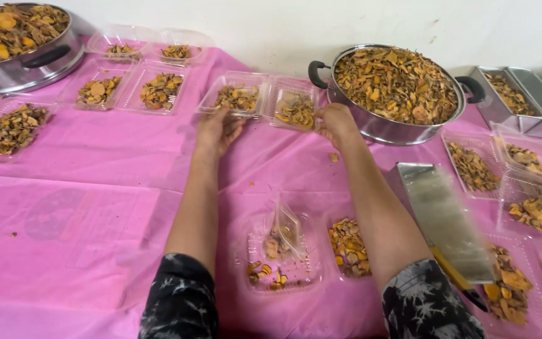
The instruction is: Sorting and placing dried tea material into small plastic containers using hands and a brush.
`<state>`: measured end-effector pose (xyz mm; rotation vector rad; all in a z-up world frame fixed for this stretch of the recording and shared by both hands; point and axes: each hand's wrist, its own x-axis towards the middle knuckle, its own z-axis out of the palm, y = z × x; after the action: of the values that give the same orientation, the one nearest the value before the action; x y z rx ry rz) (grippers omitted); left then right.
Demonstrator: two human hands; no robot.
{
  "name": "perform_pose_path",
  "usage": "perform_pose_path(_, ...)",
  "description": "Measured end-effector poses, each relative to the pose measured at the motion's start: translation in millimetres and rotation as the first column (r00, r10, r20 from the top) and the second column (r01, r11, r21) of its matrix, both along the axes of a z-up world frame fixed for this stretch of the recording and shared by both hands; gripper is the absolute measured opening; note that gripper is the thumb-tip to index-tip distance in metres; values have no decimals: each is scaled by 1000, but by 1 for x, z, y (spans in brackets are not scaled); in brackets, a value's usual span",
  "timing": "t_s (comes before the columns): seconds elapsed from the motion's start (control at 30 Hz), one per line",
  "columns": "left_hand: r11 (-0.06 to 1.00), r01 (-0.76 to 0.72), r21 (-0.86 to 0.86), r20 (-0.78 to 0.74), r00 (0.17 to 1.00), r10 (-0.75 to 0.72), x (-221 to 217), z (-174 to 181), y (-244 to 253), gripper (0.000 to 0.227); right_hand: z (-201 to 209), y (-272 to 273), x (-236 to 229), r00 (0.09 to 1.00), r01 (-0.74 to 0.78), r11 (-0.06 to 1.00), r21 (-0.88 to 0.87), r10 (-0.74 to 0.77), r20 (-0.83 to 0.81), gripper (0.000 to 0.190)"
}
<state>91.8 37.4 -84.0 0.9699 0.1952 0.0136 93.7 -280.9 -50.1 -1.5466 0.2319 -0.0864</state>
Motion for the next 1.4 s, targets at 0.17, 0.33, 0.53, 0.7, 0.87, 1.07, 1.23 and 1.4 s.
perform_pose_path(0.17, 863, -3, 505, -76, 996, 48, 10, -10, 0, 76, 7, -5, -21, 975, 218, 880, -422, -173, 142, 55)
perform_pose_path(0.33, 630, -165, 759, 35, 976, 214, 23, -17, 13, 121, 14, 18, -43, 991, 128, 772, -622, -117, 59, 58)
perform_pose_path(0.53, 632, -104, 768, 36, 992, 120, 25, -6, 23, 102, -3, 20, -38, 1000, 1, 715, -699, 8, 9, 49)
perform_pose_path(0.7, 779, -2, 627, -73, 995, 61, -10, 19, 51, 80, -14, 21, -23, 1000, 5, 751, -661, 14, 23, 49)
perform_pose_path(0.87, 588, 79, 805, -115, 993, 23, -80, 63, 78, 82, 12, 34, -49, 997, -44, 735, -676, 71, 13, 53)
perform_pose_path(1.07, 91, -315, 945, 326, 930, -170, -193, 123, 54, 73, 118, 47, -159, 950, -92, 691, -717, 277, 145, 57)
perform_pose_path(1.23, 158, -91, 983, 151, 891, -428, -338, 141, -26, 126, 202, 52, -237, 930, -143, 651, -746, 346, 123, 41)
perform_pose_path(1.4, 57, -133, 989, 145, 901, -410, -344, 83, -66, 134, 203, 44, -287, 819, -128, 586, -800, 517, 248, 50)
